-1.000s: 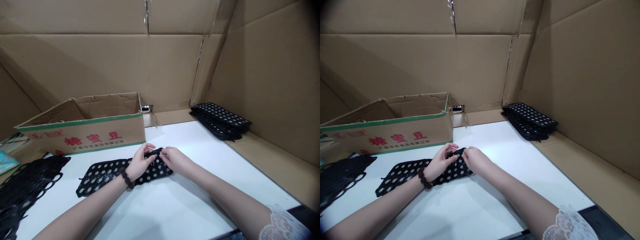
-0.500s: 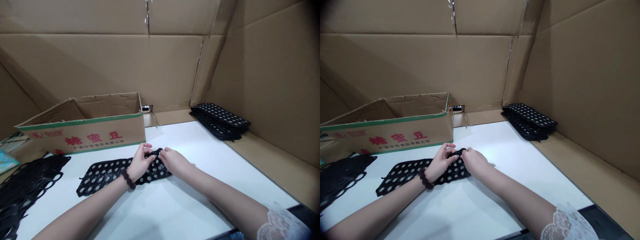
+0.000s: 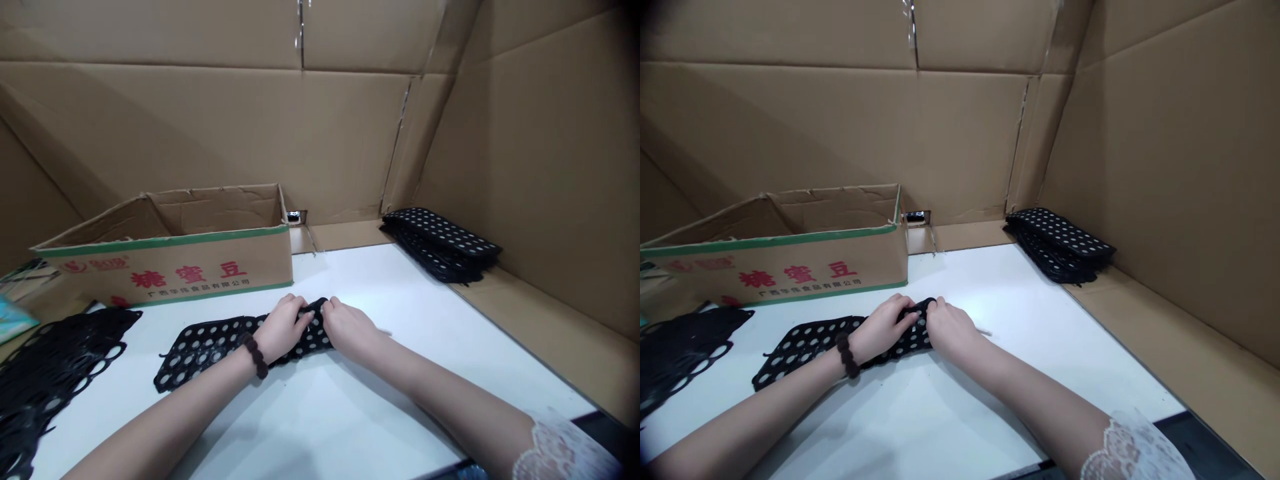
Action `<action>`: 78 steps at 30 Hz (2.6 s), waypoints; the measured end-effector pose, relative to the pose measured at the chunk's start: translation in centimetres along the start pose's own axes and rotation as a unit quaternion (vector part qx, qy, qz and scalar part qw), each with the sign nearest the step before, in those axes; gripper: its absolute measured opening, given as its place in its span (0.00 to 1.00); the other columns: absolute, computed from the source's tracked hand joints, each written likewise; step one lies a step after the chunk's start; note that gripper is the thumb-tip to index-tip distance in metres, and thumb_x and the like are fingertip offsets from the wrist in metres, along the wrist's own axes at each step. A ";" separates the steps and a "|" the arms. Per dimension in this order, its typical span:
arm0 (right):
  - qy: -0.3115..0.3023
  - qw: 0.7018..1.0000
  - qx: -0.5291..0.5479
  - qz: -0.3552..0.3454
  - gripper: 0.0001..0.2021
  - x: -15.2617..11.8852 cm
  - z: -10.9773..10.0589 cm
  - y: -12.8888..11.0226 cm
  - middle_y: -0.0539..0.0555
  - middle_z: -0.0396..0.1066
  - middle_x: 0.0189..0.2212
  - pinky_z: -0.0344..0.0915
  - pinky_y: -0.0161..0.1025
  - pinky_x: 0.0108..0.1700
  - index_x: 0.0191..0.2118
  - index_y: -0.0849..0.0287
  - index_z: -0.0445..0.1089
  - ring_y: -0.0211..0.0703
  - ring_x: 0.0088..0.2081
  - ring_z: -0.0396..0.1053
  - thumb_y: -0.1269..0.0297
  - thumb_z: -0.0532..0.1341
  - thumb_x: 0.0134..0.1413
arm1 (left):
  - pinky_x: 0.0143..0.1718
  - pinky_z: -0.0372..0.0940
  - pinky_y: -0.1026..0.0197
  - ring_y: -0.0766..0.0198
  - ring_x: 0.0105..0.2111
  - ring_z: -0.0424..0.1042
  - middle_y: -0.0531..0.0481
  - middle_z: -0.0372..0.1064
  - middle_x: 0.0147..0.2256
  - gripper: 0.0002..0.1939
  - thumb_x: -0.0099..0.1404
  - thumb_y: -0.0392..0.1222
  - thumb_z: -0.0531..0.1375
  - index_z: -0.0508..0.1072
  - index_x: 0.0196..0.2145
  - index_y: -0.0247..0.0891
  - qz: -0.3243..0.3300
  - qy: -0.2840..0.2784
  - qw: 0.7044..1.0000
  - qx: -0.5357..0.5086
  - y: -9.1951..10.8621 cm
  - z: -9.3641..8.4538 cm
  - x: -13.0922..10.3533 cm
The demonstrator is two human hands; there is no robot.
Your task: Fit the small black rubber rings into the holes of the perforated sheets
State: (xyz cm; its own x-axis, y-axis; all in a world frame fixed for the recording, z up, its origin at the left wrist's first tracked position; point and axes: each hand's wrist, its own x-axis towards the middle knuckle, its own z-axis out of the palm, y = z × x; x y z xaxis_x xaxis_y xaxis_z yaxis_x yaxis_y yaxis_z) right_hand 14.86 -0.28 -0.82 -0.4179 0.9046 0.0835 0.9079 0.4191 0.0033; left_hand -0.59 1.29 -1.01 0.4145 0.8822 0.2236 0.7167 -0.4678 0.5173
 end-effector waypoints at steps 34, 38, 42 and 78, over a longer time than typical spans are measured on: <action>0.017 0.974 0.226 0.008 0.13 -0.3 -0.3 1.0 0.56 0.63 0.31 0.53 0.34 0.26 0.46 0.65 0.49 0.40 0.27 0.63 0.68 0.46 0.55 | 0.38 0.57 0.58 0.61 0.34 0.60 0.49 0.62 0.33 0.04 0.63 0.36 0.45 0.57 0.33 0.38 0.153 -0.058 0.983 0.087 -0.1 0.1 -0.4; 0.034 0.964 0.259 -0.043 0.17 -0.4 -0.5 1.3 0.58 0.61 0.39 0.54 0.33 0.28 0.50 0.59 0.46 0.39 0.29 0.63 0.71 0.46 0.54 | 0.36 0.58 0.59 0.61 0.33 0.61 0.49 0.62 0.32 0.07 0.64 0.40 0.44 0.58 0.32 0.38 0.143 -0.058 0.986 0.065 0.0 0.0 -0.4; 0.008 0.955 0.295 -0.027 0.10 -0.5 -0.5 1.4 0.53 0.62 0.29 0.54 0.33 0.27 0.44 0.60 0.49 0.38 0.26 0.61 0.69 0.44 0.55 | 0.30 0.58 0.61 0.63 0.27 0.63 0.51 0.62 0.26 0.13 0.65 0.42 0.38 0.58 0.32 0.39 0.066 -0.031 0.997 0.022 0.2 0.0 -0.5; -0.023 0.986 0.167 -0.001 0.03 -0.5 -0.7 0.4 0.55 0.64 0.28 0.48 0.32 0.23 0.35 0.61 0.51 0.37 0.24 0.59 0.71 0.44 0.55 | 0.33 0.59 0.57 0.58 0.31 0.65 0.46 0.64 0.27 0.11 0.64 0.39 0.41 0.60 0.32 0.36 0.046 0.027 0.983 0.178 0.3 -0.1 -0.4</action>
State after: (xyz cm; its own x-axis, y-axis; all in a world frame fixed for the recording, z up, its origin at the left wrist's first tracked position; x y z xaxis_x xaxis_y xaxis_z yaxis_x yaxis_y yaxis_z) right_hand 15.40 -0.61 -0.17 -0.4268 0.9035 0.0387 0.8492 0.4151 -0.3263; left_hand -0.61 0.77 -0.87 0.4633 0.8327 0.3034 0.8324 -0.5263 0.1734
